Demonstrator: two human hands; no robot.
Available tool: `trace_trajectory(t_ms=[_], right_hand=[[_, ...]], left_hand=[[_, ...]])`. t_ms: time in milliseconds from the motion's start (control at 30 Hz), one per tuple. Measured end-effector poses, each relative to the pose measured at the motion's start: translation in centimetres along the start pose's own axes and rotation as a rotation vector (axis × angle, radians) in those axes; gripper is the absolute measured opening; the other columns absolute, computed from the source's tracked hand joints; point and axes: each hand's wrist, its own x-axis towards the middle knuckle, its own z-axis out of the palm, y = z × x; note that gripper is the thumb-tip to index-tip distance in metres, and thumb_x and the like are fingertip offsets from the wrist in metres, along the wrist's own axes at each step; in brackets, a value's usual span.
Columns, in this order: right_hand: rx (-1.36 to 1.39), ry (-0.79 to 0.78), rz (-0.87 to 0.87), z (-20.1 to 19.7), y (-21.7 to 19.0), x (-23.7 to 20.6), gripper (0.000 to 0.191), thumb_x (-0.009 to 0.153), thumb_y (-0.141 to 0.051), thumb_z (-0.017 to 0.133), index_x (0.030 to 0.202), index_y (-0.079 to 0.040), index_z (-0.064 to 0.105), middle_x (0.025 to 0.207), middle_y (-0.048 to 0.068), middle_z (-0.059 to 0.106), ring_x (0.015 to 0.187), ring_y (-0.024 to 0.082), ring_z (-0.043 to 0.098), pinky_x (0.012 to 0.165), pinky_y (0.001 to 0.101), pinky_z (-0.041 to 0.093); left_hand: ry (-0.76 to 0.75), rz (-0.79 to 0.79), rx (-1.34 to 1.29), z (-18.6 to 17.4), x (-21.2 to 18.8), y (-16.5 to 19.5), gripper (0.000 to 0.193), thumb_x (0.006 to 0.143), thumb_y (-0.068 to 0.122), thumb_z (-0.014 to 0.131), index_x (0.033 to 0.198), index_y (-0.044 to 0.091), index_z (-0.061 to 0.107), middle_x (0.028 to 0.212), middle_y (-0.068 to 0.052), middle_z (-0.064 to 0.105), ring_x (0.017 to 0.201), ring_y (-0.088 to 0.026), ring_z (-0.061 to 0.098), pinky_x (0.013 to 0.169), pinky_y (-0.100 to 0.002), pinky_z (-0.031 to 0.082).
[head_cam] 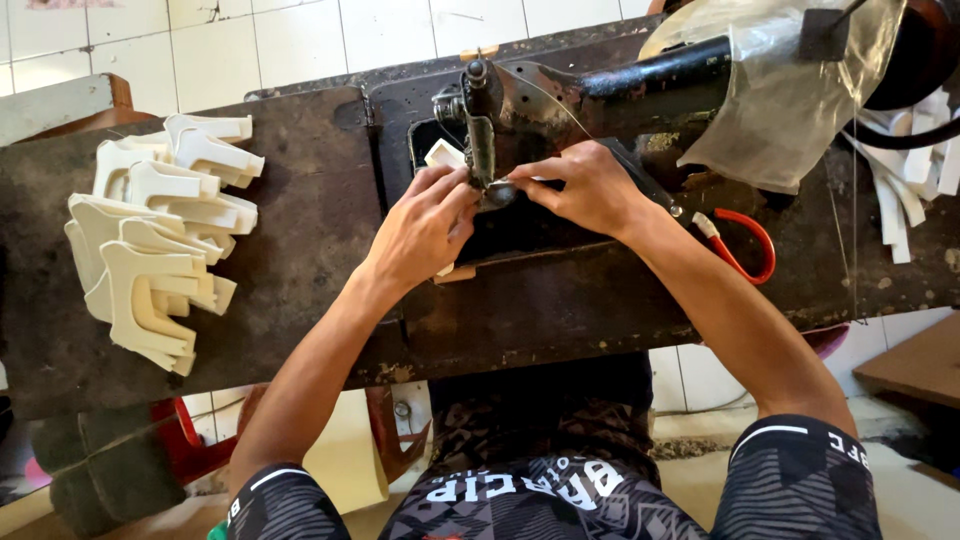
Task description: The person sits on the floor gathering cut white shoe-upper pieces, trims scraps with scissors, and carries a stack of pieces to a treadle sewing machine. They oil the machine, then guide the shoe components under the needle one at a time, stitching them and placing finished pieces on a growing pile.
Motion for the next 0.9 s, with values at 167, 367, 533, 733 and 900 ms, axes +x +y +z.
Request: trace_trajectory(t_ms=[167,367,533,733,900], right_hand=[[-0.013,-0.012,-0.002,-0.1,-0.2,0.1,0.015,0.092,-0.022,0.080,0.107,-0.023,0.082,0.066,0.007,0.065,0.057,0.025,0.060,0.060,0.0413,0.049],[0.010,0.008,-0.015,-0.1,-0.3,0.2,0.015,0.094,-0.022,0.081,0.109,-0.021,0.081,0.071,0.007,0.068,0.061,0.025,0.062,0.060,0.0404,0.049],[0.129,0.031,-0.011,0.3,0.4,-0.2,0.014,0.098,-0.025,0.078,0.109,-0.015,0.079,0.086,0.008,0.072,0.074,0.024,0.070,0.067,0.0359,0.055],[-0.043,-0.429,0.691,1.0,2.7,3.1,0.022,0.101,-0.030,0.067,0.112,-0.012,0.075,0.101,0.005,0.071,0.091,0.017,0.066,0.080,0.0301,0.050],[1.331,0.134,0.037,0.7,2.1,4.3,0.064,0.101,0.005,0.074,0.153,-0.010,0.041,0.140,0.001,0.060,0.126,0.010,0.060,0.108,0.0259,0.053]], left_hand=[[-0.036,-0.005,-0.025,-0.2,0.0,-0.4,0.021,0.092,0.003,0.066,0.113,0.000,0.065,0.133,-0.016,0.067,0.125,-0.037,0.059,0.104,-0.046,0.052],[-0.061,-0.001,-0.015,0.2,-0.1,-0.9,0.019,0.092,0.004,0.067,0.111,-0.001,0.066,0.133,-0.017,0.067,0.129,-0.038,0.058,0.108,-0.046,0.051],[-0.073,0.005,-0.043,0.0,-0.1,-1.1,0.021,0.089,0.004,0.067,0.109,-0.001,0.066,0.131,-0.017,0.068,0.126,-0.038,0.058,0.107,-0.047,0.049],[0.091,0.020,-0.002,-0.8,0.7,-1.8,0.015,0.097,0.014,0.071,0.105,0.002,0.065,0.118,-0.015,0.069,0.123,-0.035,0.060,0.109,-0.051,0.044],[-0.164,-0.161,0.040,0.0,-0.1,0.2,0.031,0.091,0.032,0.077,0.097,0.003,0.067,0.094,-0.012,0.068,0.093,-0.032,0.062,0.086,-0.049,0.047]])
